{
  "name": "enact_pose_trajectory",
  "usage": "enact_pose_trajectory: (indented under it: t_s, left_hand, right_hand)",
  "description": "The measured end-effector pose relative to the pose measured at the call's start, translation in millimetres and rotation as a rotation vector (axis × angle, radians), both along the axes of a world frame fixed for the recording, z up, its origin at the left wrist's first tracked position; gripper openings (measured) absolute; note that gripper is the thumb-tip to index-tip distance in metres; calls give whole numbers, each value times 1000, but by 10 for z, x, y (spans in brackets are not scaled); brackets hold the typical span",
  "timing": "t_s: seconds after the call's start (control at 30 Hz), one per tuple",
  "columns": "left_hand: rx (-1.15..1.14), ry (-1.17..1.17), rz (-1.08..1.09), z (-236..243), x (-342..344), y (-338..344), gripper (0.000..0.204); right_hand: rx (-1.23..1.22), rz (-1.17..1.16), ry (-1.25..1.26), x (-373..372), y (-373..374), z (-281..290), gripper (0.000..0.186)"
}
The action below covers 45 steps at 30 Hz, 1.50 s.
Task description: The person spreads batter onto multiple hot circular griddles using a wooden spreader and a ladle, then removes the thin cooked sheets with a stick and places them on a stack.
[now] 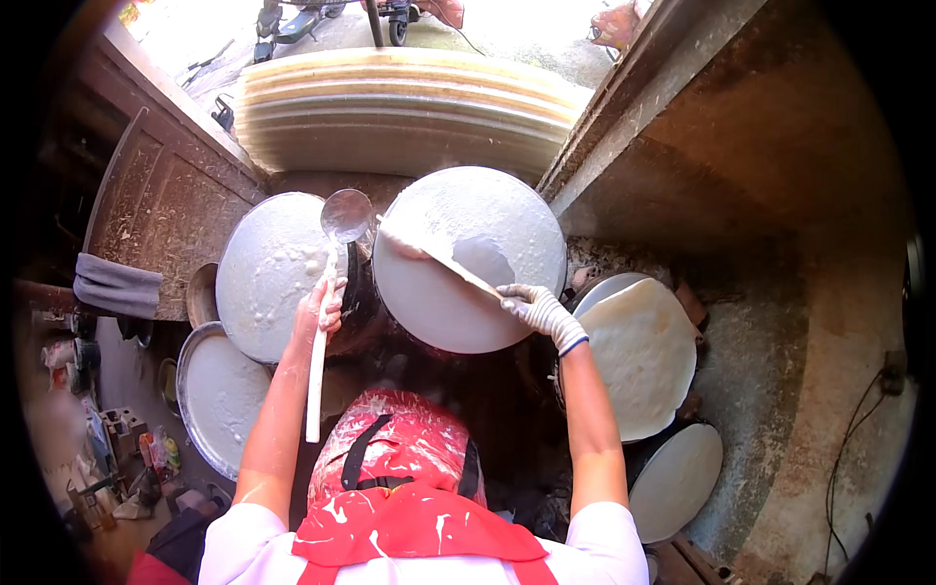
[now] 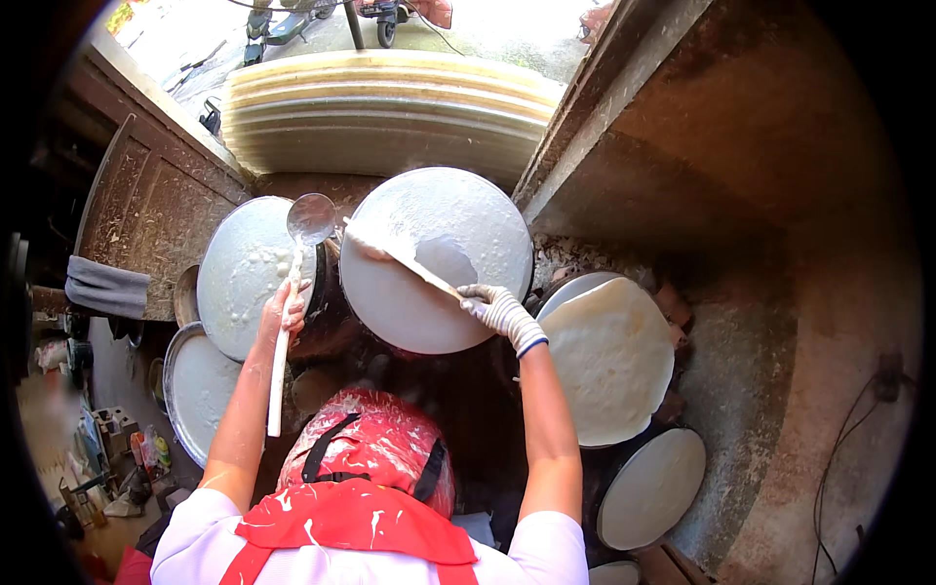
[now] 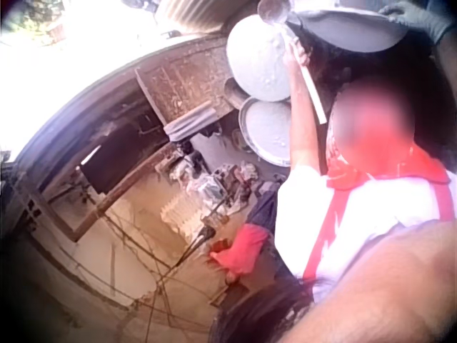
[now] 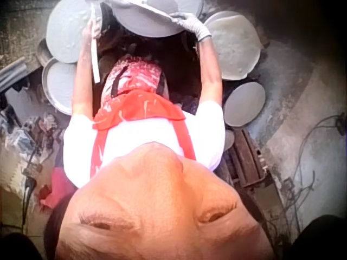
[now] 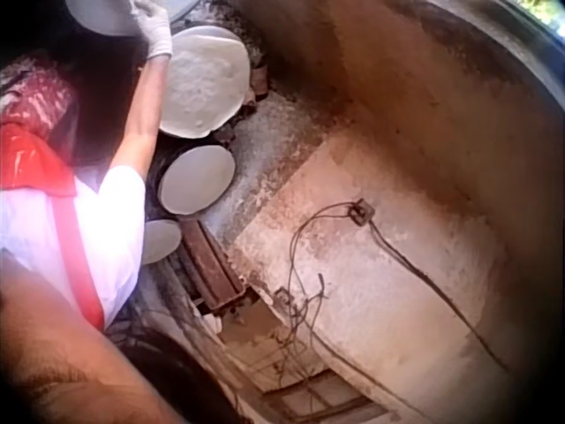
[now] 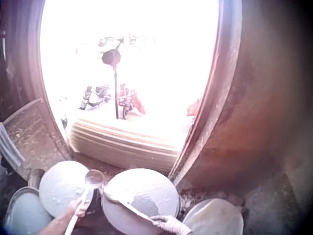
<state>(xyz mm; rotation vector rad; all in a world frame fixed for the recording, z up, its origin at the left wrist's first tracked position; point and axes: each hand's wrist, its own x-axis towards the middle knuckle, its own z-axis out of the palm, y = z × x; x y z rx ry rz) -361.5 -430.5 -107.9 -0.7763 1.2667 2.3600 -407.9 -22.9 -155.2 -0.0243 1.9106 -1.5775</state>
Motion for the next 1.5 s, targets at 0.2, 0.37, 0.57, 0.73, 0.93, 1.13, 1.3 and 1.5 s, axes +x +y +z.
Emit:
enact_pose_trajectory:
  t_s: [0.2,0.37,0.57,0.73,0.93,1.13,1.3,1.5]
  left_hand:
    - [-371,9,-54,-278,-109,-105,36]
    - [-425,21,-86,-284,-53,-23,32]
    - [-455,31,-174,-321,211,-165,33]
    - [-488,27,-373,-22,681,-165,35]
    - [-447,51,-539,87,902,-66,39]
    - [-140,167,-588,364,856,103,39]
    - [254,299,-352,879,891,-137,47]
    - [323,227,-250,663,1172,-819,48]
  right_hand:
    - [0,-428,99,313,227,-74,32]
    - [41,-80,22,382,4,52,29]
    - [-21,-412,16,897,117,204,30]
    - [5,-186,-137,1239,-21,202,29]
    - [6,-459,57,1893,-192,37,36]
    - [-88,-777,-93,2547,-1160,449,47]
    - [-537,-1014,66,2068,-2799,159,47]
    - [-503,-1070,-372,1486,-3612,-533,35]
